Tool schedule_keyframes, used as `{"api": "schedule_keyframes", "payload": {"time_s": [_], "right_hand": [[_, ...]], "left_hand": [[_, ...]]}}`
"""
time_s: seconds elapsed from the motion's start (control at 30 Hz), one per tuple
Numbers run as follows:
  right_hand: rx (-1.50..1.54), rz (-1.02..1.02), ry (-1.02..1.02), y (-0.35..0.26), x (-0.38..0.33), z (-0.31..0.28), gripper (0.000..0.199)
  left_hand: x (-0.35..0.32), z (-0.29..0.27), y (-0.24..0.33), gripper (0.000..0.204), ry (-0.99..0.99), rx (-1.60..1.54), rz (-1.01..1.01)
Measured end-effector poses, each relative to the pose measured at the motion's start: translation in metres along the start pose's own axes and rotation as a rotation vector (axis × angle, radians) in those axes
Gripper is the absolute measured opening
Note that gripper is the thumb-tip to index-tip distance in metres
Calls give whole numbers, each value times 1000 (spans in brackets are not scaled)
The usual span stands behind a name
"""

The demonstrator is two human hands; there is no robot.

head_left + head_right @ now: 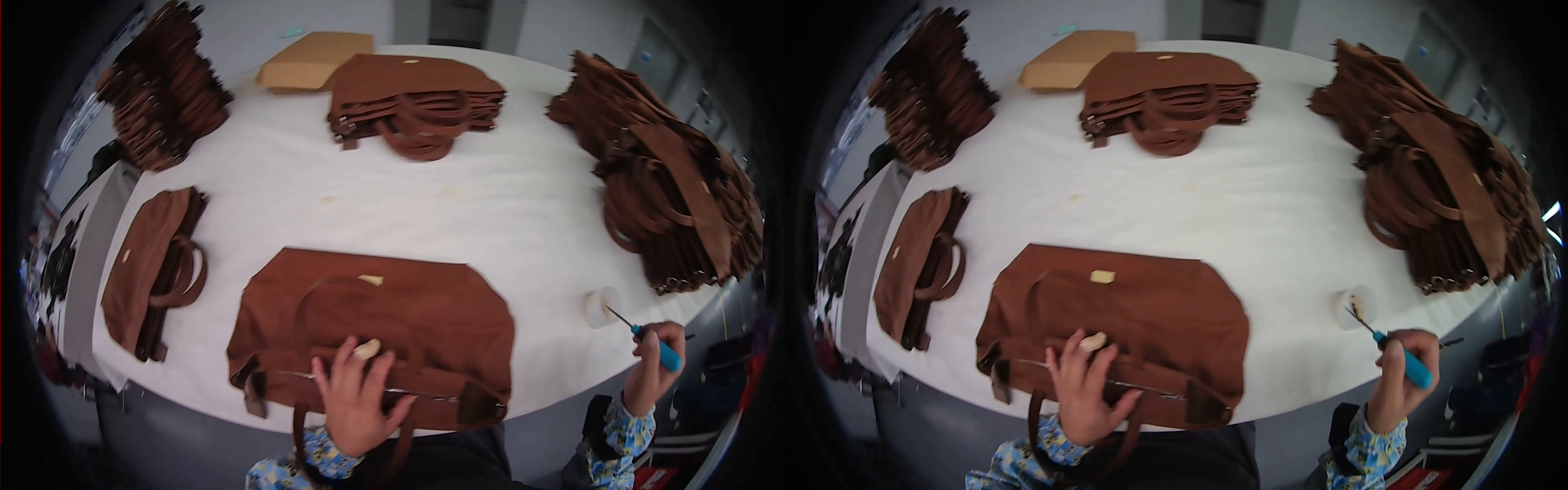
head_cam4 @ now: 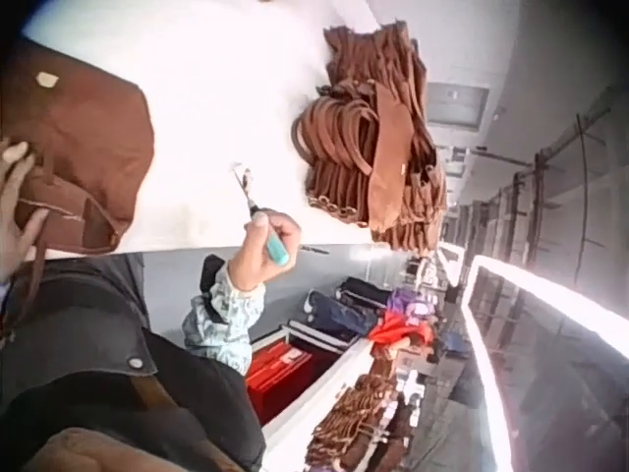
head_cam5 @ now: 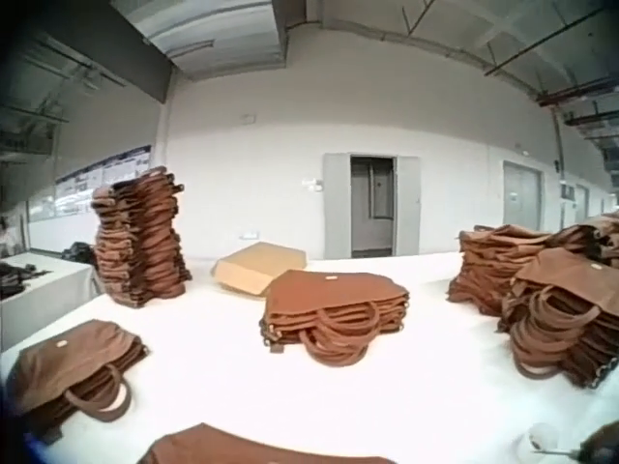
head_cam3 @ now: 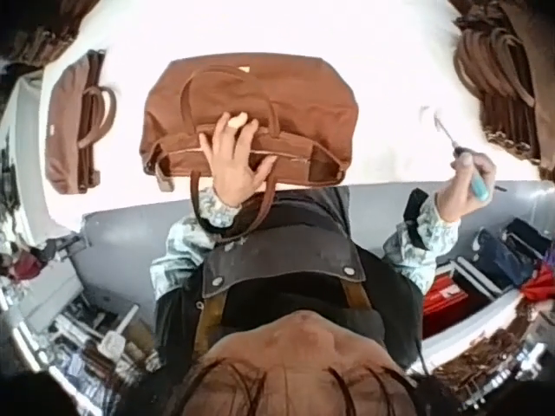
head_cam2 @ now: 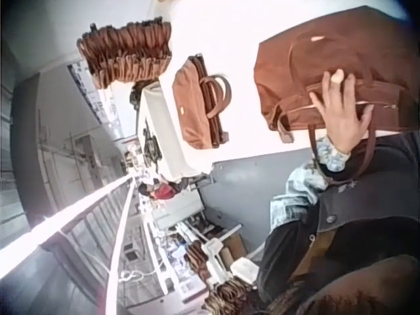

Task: Applying adhesive and assembling internal components of brown leather tote bags at a workshop table.

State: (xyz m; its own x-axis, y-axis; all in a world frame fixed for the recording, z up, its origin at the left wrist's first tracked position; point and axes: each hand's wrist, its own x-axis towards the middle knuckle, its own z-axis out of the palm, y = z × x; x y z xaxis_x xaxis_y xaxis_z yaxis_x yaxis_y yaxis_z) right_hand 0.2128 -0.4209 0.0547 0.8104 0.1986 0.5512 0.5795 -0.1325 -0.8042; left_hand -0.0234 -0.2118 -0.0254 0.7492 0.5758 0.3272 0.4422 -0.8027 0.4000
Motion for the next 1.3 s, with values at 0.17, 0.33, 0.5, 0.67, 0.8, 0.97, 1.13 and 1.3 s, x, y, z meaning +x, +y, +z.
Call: {"api": "schedule_keyframes", "payload": {"time_s": [0.17, 0.33, 0.5, 0.67, 0.8, 0.97, 1.13, 1.3], "right_hand": [[281, -74, -590, -25, -60, 59, 23], [254, -313, -734, -27, -85, 104, 17], [150, -360, -748, -37, -85, 111, 17], [62, -304, -763, -38, -86, 112, 19], [69, -317, -774, -36, -86, 113, 20], [45, -306, -775, -37, -85, 113, 19], [77, -295, -771, -34, -85, 113, 19], [110, -300, -780, -31, -84, 111, 17]], "left_hand": [[-5, 0, -7, 62, 44, -58, -27], [-7, -1, -11, 63, 47, -109, -54], [-9, -1, -12, 65, 56, -154, -41], [-9, -3, -13, 65, 50, -169, -48], [-9, -2, -13, 64, 51, -171, -37], [-9, -1, -13, 64, 59, -174, -36], [-8, -2, -13, 64, 59, -174, -36], [-9, -3, -13, 64, 57, -165, -32]]}}
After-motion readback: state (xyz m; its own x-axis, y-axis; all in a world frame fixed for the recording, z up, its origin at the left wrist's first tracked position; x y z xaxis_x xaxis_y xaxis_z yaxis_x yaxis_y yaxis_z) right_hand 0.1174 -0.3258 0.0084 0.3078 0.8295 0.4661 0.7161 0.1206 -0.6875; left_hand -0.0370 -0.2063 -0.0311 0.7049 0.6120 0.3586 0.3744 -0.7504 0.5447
